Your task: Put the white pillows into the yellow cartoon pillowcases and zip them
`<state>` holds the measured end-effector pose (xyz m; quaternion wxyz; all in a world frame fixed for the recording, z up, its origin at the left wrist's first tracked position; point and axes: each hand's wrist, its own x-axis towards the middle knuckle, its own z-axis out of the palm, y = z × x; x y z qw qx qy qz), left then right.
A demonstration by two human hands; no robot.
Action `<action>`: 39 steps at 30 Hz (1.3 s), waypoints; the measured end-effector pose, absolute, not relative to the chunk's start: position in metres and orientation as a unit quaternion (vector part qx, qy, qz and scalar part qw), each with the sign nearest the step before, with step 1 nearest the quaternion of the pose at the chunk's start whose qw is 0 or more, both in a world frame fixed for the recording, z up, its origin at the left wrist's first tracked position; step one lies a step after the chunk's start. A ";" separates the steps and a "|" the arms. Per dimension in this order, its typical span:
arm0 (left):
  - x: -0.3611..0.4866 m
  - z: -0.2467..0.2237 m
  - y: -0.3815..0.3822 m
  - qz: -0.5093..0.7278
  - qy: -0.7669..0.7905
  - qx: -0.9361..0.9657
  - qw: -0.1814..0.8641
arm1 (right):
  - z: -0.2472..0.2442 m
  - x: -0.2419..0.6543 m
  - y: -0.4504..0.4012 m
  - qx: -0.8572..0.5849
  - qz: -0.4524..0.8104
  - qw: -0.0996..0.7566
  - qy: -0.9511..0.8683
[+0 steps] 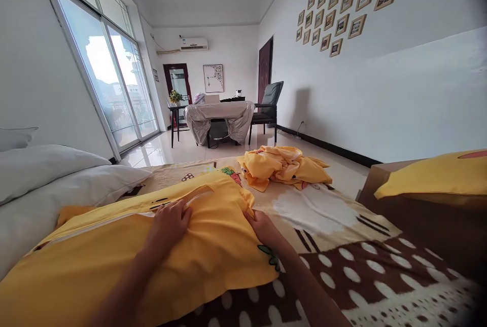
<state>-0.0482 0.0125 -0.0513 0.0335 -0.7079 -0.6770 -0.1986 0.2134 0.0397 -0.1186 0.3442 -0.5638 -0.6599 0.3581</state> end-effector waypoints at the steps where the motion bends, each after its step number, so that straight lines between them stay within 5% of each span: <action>1: -0.049 -0.051 0.012 -0.223 -0.676 -0.702 0.027 | -0.116 0.210 0.038 -0.539 0.389 0.363 -0.653; 6: -0.076 -0.040 0.015 -0.372 -0.648 -0.638 -0.186 | -0.117 0.214 0.042 -0.445 0.576 0.469 -0.500; 9: -0.088 -0.034 0.018 -0.349 -0.624 -0.636 -0.290 | -0.126 0.233 0.046 -0.418 0.638 0.431 -0.482; 13: -0.071 -0.040 0.006 -0.319 -0.664 -0.673 -0.069 | -0.136 0.261 0.050 -0.454 0.628 0.306 -0.553; 17: -0.020 -0.073 -0.035 -0.319 -0.452 -0.787 0.274 | -0.142 0.252 0.058 -0.504 0.570 0.356 -0.542; 21: 0.031 -0.123 -0.069 -0.226 -0.258 -0.887 0.309 | -0.148 0.224 0.064 -0.549 0.473 0.420 -0.545; 39: 0.023 -0.190 -0.073 -0.131 -0.246 -0.896 0.347 | -0.158 0.227 0.069 -0.504 0.479 0.491 -0.525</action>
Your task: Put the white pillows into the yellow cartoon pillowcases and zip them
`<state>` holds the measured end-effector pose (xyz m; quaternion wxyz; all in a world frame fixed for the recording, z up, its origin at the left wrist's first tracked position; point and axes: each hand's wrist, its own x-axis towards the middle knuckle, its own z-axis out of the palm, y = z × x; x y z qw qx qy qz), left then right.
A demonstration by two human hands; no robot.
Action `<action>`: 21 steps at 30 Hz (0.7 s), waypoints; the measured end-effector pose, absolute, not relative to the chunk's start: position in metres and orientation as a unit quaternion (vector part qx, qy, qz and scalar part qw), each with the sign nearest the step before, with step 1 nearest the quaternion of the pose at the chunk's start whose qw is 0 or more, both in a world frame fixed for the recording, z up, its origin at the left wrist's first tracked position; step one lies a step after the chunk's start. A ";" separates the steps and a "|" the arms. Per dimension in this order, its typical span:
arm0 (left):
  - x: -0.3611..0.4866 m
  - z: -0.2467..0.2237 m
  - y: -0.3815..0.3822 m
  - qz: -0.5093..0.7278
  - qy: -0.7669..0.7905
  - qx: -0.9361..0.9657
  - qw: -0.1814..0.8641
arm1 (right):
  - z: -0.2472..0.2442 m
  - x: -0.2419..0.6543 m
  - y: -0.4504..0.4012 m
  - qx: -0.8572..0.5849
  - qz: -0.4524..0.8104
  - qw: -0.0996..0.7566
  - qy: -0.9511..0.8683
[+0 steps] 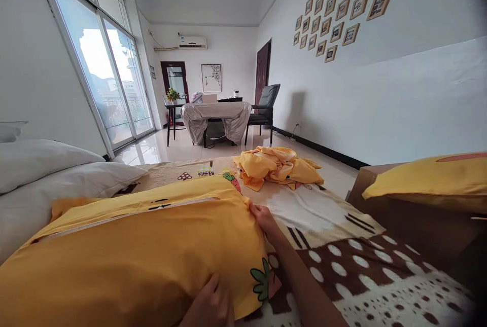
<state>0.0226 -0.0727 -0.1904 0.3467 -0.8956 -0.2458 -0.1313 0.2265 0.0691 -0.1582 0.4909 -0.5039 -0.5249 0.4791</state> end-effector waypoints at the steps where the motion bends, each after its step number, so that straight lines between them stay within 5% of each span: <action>1: 0.024 -0.193 -0.073 -0.137 -0.264 -0.889 0.350 | -0.156 0.227 0.069 -0.499 0.483 0.488 -0.529; 11: 0.099 -0.158 -0.075 -0.230 -0.258 -0.835 0.429 | -0.128 0.230 0.048 -0.465 0.542 0.391 -0.581; 16: 0.112 -0.166 -0.061 -0.284 -0.247 -0.849 0.371 | -0.118 0.252 0.042 -0.415 0.650 0.323 -0.549; 21: 0.099 -0.166 -0.082 -0.239 -0.201 -0.880 0.357 | -0.127 0.244 0.049 -0.409 0.646 0.383 -0.519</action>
